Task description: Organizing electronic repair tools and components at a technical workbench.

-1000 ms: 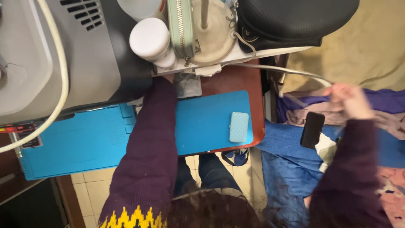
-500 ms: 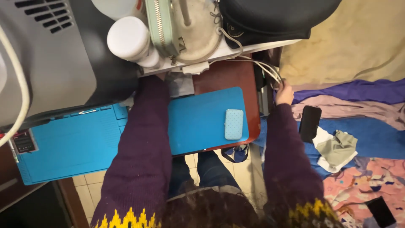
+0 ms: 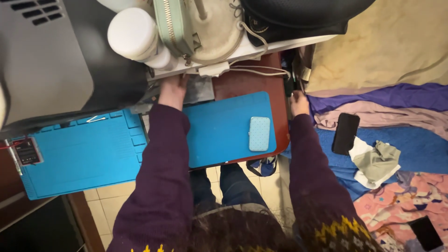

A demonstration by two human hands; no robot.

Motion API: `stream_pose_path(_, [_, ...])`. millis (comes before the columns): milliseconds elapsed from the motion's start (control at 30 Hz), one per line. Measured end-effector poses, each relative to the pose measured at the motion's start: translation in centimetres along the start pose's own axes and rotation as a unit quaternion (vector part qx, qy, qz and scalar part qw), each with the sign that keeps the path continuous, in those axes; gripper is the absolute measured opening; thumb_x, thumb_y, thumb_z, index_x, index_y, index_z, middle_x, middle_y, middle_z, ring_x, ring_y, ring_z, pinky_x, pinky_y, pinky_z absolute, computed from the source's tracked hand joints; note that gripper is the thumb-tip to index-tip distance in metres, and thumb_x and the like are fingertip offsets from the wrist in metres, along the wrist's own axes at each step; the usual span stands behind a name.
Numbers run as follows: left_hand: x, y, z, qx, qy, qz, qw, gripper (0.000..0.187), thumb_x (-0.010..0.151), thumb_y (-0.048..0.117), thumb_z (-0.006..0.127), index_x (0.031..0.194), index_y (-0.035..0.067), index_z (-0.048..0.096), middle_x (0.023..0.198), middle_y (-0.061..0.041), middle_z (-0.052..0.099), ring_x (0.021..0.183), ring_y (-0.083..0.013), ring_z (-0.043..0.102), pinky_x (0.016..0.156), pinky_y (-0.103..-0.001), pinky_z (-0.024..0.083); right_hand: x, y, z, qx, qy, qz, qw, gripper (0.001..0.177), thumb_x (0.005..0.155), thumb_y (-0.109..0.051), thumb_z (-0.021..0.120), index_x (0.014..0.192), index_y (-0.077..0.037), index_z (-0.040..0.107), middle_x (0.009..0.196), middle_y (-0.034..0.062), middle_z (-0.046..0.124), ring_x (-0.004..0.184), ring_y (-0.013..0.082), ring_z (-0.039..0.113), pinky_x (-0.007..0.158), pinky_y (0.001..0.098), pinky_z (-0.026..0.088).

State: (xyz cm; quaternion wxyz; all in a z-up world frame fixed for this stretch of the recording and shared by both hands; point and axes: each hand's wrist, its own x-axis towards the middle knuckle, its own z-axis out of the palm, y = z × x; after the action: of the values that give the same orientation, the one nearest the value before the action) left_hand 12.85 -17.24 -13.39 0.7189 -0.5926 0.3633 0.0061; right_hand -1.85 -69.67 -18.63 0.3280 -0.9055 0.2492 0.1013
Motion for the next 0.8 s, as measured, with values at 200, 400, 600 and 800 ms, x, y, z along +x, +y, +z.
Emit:
stream_pose_path(200, [-0.1, -3.6, -3.0, 0.827, -0.056, 0.234, 0.509, 0.037, 0.100, 0.007, 0.053, 0.137, 0.012, 0.053, 0.131, -0.009, 0.064, 0.114, -0.0275, 0.068, 0.098, -0.047, 0.061, -3.7, -19.4, -8.5, 0.109, 0.015, -0.298, 0.948, 0.058, 0.087, -0.010, 0.077, 0.139, 0.001, 0.054, 0.138, 0.0227, 0.061, 0.127, 0.0385, 0.059, 0.106, 0.0438, 0.048])
stream_pose_path(400, [-8.3, -11.4, -6.4, 0.854, -0.095, 0.324, 0.396, 0.040, 0.099, 0.009, 0.056, 0.137, 0.015, 0.047, 0.132, -0.008, 0.063, 0.112, -0.0238, 0.069, 0.094, -0.042, 0.061, -4.0, -26.4, -8.4, -0.146, 0.063, -0.383, 0.910, 0.056, 0.080, -0.018, 0.085, 0.126, 0.000, 0.058, 0.129, 0.0226, 0.056, 0.116, 0.0440, 0.055, 0.096, 0.0483, 0.048])
stream_pose_path(600, [-18.6, -13.1, -10.3, 0.917, -0.099, 0.381, -0.071, 0.025, 0.093, 0.011, 0.069, 0.117, 0.002, 0.065, 0.102, -0.016, 0.075, 0.096, -0.0269, 0.075, 0.084, -0.038, 0.058, 3.0, -19.9, -3.5, -0.248, 0.064, -0.399, 0.881, 0.050, 0.085, -0.013, 0.080, 0.131, -0.006, 0.060, 0.135, 0.0194, 0.058, 0.112, 0.0378, 0.060, 0.086, 0.0470, 0.055])
stream_pose_path(800, [-24.0, -7.8, -6.4, 0.822, -0.104, 0.491, -0.268, 0.054, 0.082, 0.012, 0.084, 0.128, -0.004, 0.059, 0.127, -0.024, 0.063, 0.120, -0.0406, 0.059, 0.103, -0.047, 0.047, -3.2, -27.2, -7.1, -0.291, 0.033, -0.300, 0.908, 0.066, 0.080, -0.026, 0.081, 0.136, -0.001, 0.057, 0.130, 0.0213, 0.061, 0.108, 0.0401, 0.063, 0.080, 0.0494, 0.055])
